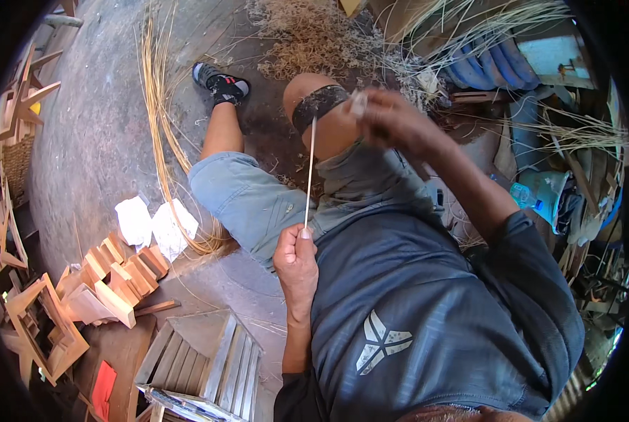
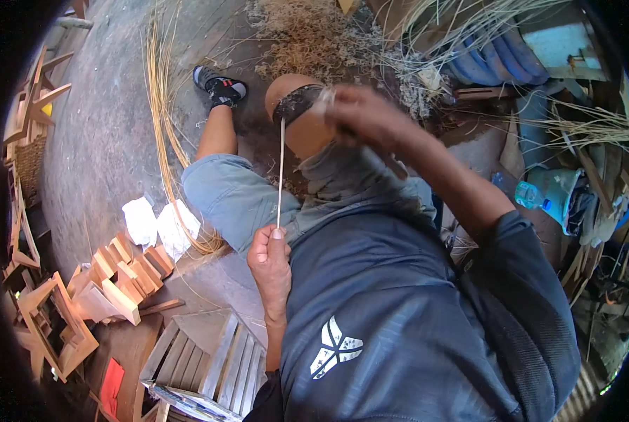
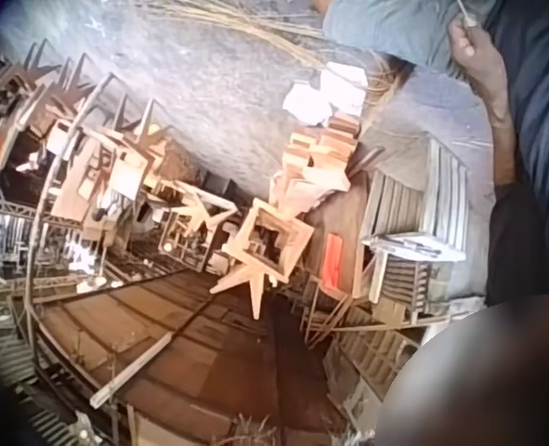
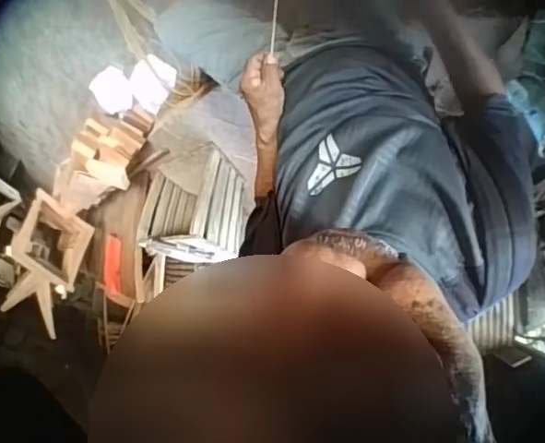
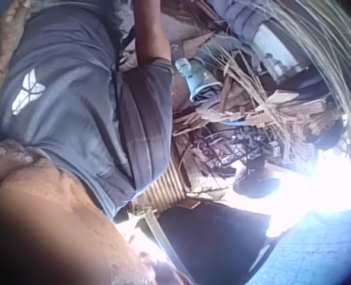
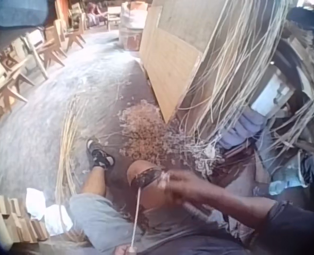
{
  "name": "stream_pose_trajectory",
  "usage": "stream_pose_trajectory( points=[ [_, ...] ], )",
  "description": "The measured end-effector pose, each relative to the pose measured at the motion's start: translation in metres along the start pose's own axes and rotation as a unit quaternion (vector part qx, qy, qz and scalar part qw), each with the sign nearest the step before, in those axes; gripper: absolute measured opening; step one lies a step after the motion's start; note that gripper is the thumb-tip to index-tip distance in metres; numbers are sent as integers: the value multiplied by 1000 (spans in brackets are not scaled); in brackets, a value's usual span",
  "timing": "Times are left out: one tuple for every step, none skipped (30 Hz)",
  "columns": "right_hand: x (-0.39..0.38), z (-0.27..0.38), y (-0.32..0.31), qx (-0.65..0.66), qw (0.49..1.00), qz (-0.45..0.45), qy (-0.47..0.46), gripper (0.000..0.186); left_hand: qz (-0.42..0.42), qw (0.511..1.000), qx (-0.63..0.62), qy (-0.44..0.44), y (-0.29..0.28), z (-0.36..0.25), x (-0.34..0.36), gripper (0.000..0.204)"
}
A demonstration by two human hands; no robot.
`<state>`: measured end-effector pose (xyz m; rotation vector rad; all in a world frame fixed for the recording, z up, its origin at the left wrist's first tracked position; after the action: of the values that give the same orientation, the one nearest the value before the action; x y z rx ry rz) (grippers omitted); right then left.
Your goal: Prepare and clean long natural fiber strands for weaving or furniture construction.
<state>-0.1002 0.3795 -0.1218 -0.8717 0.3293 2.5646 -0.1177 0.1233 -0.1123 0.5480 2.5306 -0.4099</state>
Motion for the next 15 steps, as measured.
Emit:
stream_pose_trajectory(
  points=[
    [-10, -7, 15, -60, 997, 26, 33, 40, -2, 1000, 0, 0, 1, 1, 1, 14],
    [-26, -19, 42, -51, 993, 88, 57, 47, -3, 1000, -5, 5, 3, 1, 3, 14],
    [-36, -30, 68, -60, 982, 168, 68, 44, -6, 1000, -11, 10, 4, 1, 5, 15],
    [-43, -40, 90, -70, 962, 251, 79, 42, -8, 1000, -11, 9, 4, 0, 5, 15],
    [-40, -51, 97, -71, 962, 251, 79, 42, -2, 1000, -22, 12, 6, -2, 6, 15],
    [-39, -59, 107, 5, 956, 282, 80, 38, 6, 999, -32, 15, 8, -3, 6, 15],
    [-40, -62, 111, 80, 944, 310, 81, 34, 8, 999, -32, 15, 9, -2, 6, 15],
    [-40, -59, 110, 128, 937, 310, 94, 28, 9, 1000, -17, 19, 9, 0, 6, 14],
    [-40, -58, 107, 129, 938, 309, 94, 28, 11, 1000, -1, 23, 10, 1, 5, 14],
    [-41, -59, 106, 129, 936, 314, 95, 27, 12, 1000, -1, 22, 10, 3, 4, 14],
    [-41, -58, 104, 129, 934, 318, 95, 26, 14, 999, 8, 32, 11, 3, 5, 14],
    [-38, -60, 102, 129, 935, 315, 96, 26, 16, 999, 16, 41, 12, 4, 5, 14],
    [-35, -61, 100, 132, 935, 318, 85, 25, 18, 999, 15, 39, 12, 5, 5, 14],
    [-32, -60, 98, 133, 935, 319, 75, 24, 18, 998, 26, 52, 13, 3, 6, 14],
    [-27, -59, 90, 130, 943, 294, 84, 24, 18, 997, 36, 64, 14, 1, 7, 14]
  ],
)
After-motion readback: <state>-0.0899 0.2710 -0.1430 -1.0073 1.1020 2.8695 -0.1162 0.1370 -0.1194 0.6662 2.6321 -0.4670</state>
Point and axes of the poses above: each hand's wrist, its own x-axis towards the middle knuckle, its own y-axis out of the palm, z = x × y, the point moved 7 cm from there along x, towards the middle knuckle, and after that the axes turned 6 degrees about -z, right-handed, at the moved point
